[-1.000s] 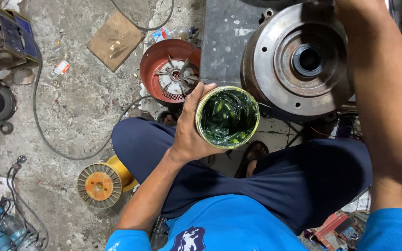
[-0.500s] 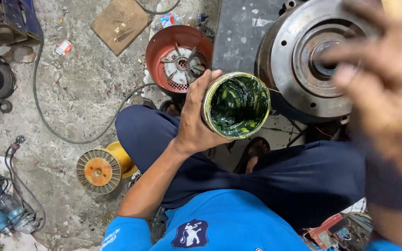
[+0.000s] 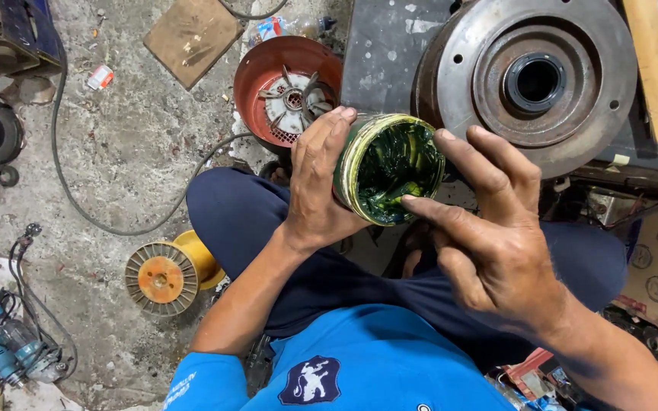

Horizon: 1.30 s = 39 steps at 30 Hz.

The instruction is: Applying grease to a mechanical component and installing a rubber seal as part of a repair or assembly process.

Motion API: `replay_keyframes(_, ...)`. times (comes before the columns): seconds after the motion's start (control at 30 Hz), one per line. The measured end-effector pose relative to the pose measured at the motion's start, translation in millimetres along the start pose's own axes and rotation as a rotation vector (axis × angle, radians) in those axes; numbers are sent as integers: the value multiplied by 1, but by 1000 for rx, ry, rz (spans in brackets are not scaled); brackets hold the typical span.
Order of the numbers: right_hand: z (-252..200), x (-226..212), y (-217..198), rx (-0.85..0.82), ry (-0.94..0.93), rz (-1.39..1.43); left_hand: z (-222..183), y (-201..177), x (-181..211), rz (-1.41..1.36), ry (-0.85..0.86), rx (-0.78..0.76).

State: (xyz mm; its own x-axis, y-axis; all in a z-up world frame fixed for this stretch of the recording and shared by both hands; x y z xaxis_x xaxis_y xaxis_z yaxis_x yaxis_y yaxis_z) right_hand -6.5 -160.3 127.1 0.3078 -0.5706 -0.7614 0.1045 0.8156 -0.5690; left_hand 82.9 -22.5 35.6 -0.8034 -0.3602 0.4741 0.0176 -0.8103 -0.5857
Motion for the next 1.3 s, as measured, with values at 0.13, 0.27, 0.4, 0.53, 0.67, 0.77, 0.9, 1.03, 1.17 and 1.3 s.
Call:
replay_keyframes(0.13, -4, 6, 5, -10, -16, 14, 0, 0, 1, 21, 3, 1)
replay_keyframes(0.27, -7, 7, 6, -17, -30, -20, -2, 3, -2, 32, -29, -33)
replay_keyframes(0.4, -10, 10, 7, -18, -18, -27, -3, 3, -2, 19, -20, -22)
replay_keyframes(0.53, -10, 11, 7, -10, -31, -16, -3, 4, -3, 12, -37, -35)
replay_keyframes(0.67, -9, 11, 6, -4, -40, 20, -3, 3, -2, 25, -27, -32)
replay_keyframes(0.77, -9, 11, 5, 4, -43, 7, -3, 3, -2, 17, -32, -41)
replay_keyframes(0.9, -9, 10, -3, 11, 31, 58, -5, 5, -5, 10, -63, -51)
replay_keyframes(1.03, -13, 24, -13, 99, 346, 507, -2, -1, -3, -6, -80, -35)
replay_keyframes(1.17, -30, 38, -18, 205, 441, 774, -3, -2, -2, -37, -110, -46)
replay_keyframes(1.3, -43, 45, -18, 253, 340, 1283, -8, -3, -5, -127, -187, -37)
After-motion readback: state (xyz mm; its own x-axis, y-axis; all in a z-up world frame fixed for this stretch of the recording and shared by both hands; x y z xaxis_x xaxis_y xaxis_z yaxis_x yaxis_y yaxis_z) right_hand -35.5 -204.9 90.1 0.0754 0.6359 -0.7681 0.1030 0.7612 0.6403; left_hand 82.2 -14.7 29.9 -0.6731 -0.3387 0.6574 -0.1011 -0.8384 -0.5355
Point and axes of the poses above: each hand's wrist, its own z-axis towards the middle knuckle, its own y-axis out of the palm, x = y × z, the point moved 8 cm from there along z, towards the middle knuckle, and after that the axes turned 11 degrees about z, right-handed, at the moved point
